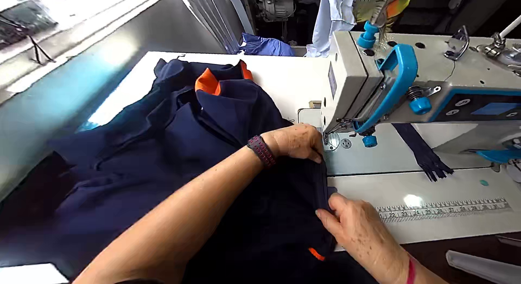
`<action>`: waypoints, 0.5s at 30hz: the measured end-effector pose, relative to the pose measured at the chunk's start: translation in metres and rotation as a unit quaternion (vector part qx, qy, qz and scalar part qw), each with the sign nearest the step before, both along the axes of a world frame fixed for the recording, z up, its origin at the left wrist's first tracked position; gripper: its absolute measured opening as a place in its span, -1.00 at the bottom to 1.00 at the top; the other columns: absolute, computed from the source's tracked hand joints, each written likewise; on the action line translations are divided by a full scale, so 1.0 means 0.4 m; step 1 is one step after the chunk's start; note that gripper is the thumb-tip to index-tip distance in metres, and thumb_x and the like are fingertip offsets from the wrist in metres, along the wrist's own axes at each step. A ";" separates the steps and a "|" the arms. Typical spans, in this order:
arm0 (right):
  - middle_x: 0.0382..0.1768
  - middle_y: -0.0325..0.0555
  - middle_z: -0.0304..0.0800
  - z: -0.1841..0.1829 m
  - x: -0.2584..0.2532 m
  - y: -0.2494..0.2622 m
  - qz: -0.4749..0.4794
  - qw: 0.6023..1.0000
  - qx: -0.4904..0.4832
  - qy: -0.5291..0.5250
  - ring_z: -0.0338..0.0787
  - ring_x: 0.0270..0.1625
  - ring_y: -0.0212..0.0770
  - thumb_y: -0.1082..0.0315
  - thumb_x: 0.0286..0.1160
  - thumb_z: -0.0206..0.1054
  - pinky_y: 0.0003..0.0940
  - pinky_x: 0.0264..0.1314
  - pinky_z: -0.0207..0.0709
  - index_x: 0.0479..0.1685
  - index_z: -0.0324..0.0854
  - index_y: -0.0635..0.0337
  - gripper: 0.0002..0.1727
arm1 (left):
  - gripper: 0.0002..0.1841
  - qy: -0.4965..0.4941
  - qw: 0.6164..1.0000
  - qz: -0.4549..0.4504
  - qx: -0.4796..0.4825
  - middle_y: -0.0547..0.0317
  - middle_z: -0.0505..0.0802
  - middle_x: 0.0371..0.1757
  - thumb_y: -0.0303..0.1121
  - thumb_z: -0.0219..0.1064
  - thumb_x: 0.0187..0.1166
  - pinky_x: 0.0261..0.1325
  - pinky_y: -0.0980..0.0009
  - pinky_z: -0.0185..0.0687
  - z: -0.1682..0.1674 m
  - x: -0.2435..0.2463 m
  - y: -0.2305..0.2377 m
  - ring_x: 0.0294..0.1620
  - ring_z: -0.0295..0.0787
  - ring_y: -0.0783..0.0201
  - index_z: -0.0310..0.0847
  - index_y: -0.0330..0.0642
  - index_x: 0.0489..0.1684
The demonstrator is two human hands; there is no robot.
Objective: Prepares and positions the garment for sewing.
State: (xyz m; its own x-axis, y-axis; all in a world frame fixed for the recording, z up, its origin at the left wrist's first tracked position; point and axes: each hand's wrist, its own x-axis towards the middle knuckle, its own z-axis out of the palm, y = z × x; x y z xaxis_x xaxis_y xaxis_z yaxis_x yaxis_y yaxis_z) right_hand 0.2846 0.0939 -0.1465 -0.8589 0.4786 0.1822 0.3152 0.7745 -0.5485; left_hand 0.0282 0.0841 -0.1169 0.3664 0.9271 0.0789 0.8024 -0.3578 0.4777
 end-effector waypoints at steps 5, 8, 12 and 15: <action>0.30 -0.24 0.85 -0.031 0.044 0.095 0.070 0.966 0.241 0.067 0.74 0.33 -0.03 -0.52 0.38 0.15 -0.03 0.14 0.55 0.14 0.82 -0.04 -0.21 | -0.81 -0.008 0.997 0.060 -0.055 0.04 0.85 -0.31 -0.24 0.55 0.38 0.07 -0.21 0.44 -0.010 0.031 0.003 -0.02 0.76 -0.02 0.88 -0.19 -0.43; 0.38 -0.39 0.82 -0.045 0.025 0.130 0.138 0.958 0.246 0.056 0.64 0.55 -0.04 -0.58 0.41 -0.02 0.10 0.31 0.48 0.23 0.85 -0.12 -0.13 | -0.77 0.006 0.988 0.119 -0.097 -0.02 0.86 -0.21 -0.20 0.59 0.39 0.23 -0.29 0.32 0.012 0.039 -0.004 0.14 0.70 -0.10 0.87 -0.22 -0.37; 0.50 -0.36 0.72 -0.055 0.023 0.144 0.159 0.955 0.248 0.038 0.54 0.64 -0.02 -0.59 0.46 -0.10 0.12 0.36 0.42 0.28 0.80 -0.10 -0.10 | -0.67 0.038 0.977 0.163 -0.130 -0.03 0.84 -0.30 -0.11 0.63 0.34 0.22 -0.28 0.26 0.033 0.049 0.005 0.07 0.69 -0.09 0.83 -0.25 -0.43; 0.55 -0.31 0.68 -0.060 0.024 0.147 0.165 0.951 0.258 0.041 0.46 0.69 0.02 -0.54 0.52 -0.12 0.12 0.43 0.33 0.29 0.77 -0.06 -0.13 | -0.61 0.054 0.973 0.178 -0.137 0.02 0.79 -0.42 -0.05 0.67 0.25 0.12 -0.23 0.25 0.043 0.053 0.018 -0.10 0.67 -0.04 0.79 -0.24 -0.54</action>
State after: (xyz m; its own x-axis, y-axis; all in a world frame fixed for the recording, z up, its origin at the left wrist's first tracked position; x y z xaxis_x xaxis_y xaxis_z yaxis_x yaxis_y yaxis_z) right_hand 0.2941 0.1526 -0.1704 -0.9198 0.0144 0.3921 -0.0185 0.9966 -0.0802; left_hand 0.0493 0.0914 -0.0999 0.0108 0.9777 -0.2098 0.9028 0.0807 0.4225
